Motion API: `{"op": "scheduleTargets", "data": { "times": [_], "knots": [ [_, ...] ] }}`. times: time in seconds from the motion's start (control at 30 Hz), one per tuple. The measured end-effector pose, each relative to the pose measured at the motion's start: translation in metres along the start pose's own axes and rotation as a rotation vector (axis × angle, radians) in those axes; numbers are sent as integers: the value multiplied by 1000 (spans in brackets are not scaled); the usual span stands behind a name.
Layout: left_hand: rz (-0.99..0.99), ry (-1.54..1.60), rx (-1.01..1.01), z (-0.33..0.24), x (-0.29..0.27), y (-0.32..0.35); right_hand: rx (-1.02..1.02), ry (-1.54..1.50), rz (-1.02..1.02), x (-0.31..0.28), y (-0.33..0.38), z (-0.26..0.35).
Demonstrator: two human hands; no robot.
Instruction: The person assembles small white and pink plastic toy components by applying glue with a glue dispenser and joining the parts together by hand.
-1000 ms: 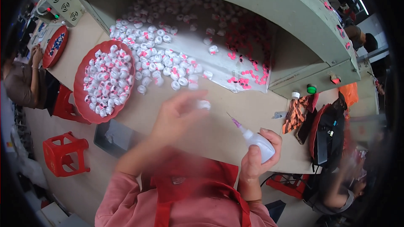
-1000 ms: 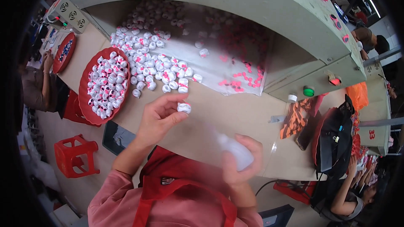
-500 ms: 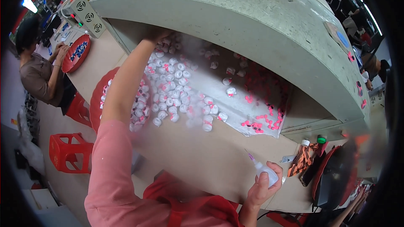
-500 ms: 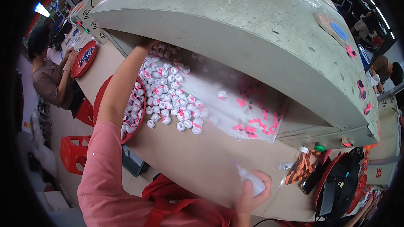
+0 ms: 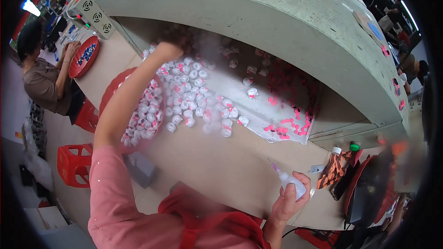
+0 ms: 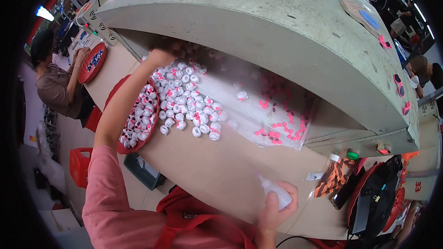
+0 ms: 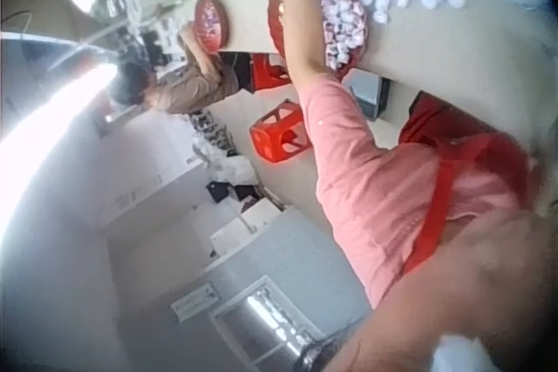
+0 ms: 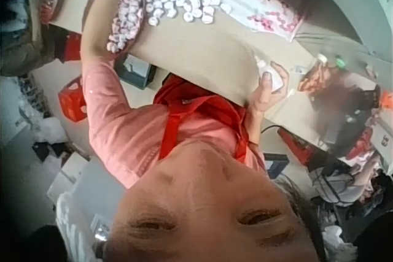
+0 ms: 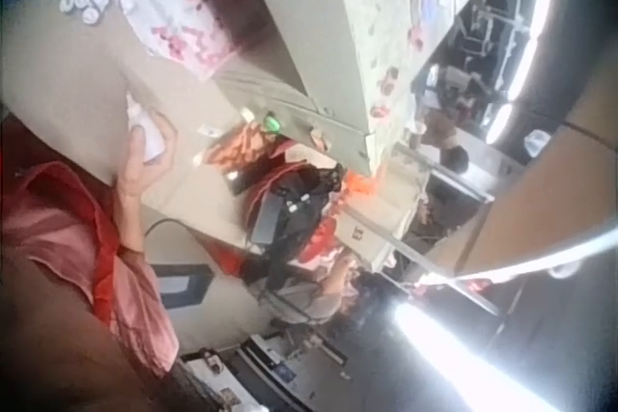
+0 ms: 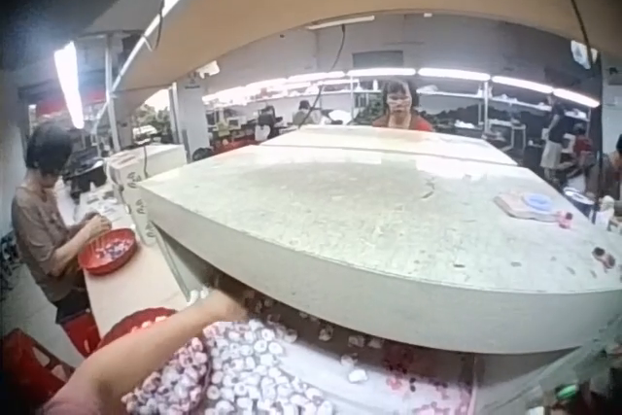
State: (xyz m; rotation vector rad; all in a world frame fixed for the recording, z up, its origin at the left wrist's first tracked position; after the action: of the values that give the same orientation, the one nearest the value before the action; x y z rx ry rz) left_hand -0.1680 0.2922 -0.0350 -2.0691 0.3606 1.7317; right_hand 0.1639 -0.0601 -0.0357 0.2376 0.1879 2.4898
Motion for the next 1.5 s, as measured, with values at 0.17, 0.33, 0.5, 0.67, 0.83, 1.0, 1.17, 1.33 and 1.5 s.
{"op": "scheduleTargets", "data": {
  "times": [0.17,0.33,0.5,0.67,0.83,1.0,1.17,1.33,1.5],
  "knots": [
    [-451,-185,106,-28,-21,42,-146,13,114,1,14,-5],
    [-74,1406,-237,-178,-40,137,-138,-31,70,-8,20,3],
    [78,2673,-430,-239,16,195,-183,-26,94,6,23,14],
    [-50,2477,-453,-257,13,197,-250,40,97,4,25,18],
    [-36,2297,-527,-253,-5,196,-154,19,80,8,38,25],
    [98,1180,-65,-222,-30,197,-244,16,131,8,32,14],
    [-148,542,174,-176,-38,185,-81,-35,84,25,29,21],
    [-315,-168,-148,-73,-44,116,-86,-8,46,27,16,17],
    [83,-253,-530,12,-51,76,-138,-16,134,26,13,10]
  ]
}}
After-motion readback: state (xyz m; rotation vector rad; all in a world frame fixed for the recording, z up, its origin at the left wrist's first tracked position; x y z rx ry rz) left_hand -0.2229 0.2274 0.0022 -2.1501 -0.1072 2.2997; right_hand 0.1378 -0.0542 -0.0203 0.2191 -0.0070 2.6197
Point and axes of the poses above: each hand's wrist, its own y-axis away from the middle knuckle, its own x-axis out of the palm, z = x × y, the point moved 2 cm from there along -y, towards the middle knuckle, and after that the axes turned 8 degrees about x, right-handed, at the moved point
